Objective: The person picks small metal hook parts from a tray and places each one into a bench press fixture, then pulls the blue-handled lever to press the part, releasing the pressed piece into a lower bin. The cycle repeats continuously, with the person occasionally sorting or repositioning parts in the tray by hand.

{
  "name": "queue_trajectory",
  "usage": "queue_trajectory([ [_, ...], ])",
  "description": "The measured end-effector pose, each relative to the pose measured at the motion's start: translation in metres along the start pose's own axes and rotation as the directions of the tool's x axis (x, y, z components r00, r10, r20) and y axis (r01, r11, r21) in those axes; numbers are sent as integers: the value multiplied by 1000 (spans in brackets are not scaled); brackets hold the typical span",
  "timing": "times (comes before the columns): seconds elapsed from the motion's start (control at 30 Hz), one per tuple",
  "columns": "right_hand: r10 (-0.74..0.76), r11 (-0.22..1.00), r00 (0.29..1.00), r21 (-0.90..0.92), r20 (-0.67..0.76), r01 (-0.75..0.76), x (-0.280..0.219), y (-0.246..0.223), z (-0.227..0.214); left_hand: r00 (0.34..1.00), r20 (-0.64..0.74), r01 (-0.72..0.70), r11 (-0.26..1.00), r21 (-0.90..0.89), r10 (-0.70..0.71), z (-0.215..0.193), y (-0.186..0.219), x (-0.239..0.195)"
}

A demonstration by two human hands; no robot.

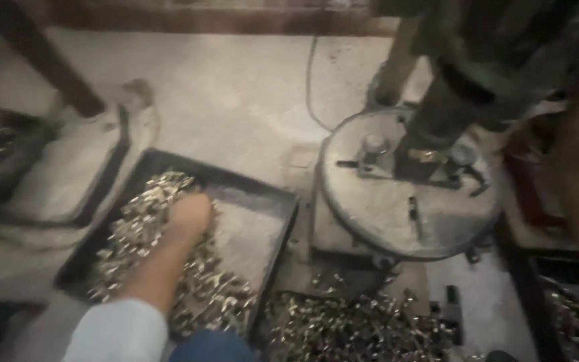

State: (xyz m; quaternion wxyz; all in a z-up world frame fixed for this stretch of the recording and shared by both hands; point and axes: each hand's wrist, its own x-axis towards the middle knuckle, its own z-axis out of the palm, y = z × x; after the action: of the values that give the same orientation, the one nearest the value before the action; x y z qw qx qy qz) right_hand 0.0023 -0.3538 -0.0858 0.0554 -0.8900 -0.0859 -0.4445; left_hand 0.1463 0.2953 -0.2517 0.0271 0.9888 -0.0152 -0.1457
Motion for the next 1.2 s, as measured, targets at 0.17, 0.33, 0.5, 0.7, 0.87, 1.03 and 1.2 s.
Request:
queue_trajectory([
  [0.17,-76,989,983,-139,-169,52,99,-172,-61,989,-91,107,990,-88,-115,8,12,18],
  [0.33,135,991,988,29,-79,-134,73,-132,-71,975,41,211,868,-449,-216,-72,39,-48],
  [0.5,318,-252,699,768,641,-589,79,-130,-133,968,139,154,58,-986,-208,-134,68,-69],
  [0.7,689,167,422,438,589,-883,54,-213,-105,998,-19,-41,-417,-908,-58,-209,142,-120],
  [0.87,637,704,575,-84,513,-705,67,-271,-64,988,5,90,-545,-833,155,-206,201,-161],
  [1.03,458,887,872,-153,173,-436,62,-270,-48,977,-75,-32,-213,-976,200,-202,221,-192],
  [1.2,422,906,842,-120,337,-406,56,-262,-86,903,-332,-395,227,-890,272,-180,243,-192],
])
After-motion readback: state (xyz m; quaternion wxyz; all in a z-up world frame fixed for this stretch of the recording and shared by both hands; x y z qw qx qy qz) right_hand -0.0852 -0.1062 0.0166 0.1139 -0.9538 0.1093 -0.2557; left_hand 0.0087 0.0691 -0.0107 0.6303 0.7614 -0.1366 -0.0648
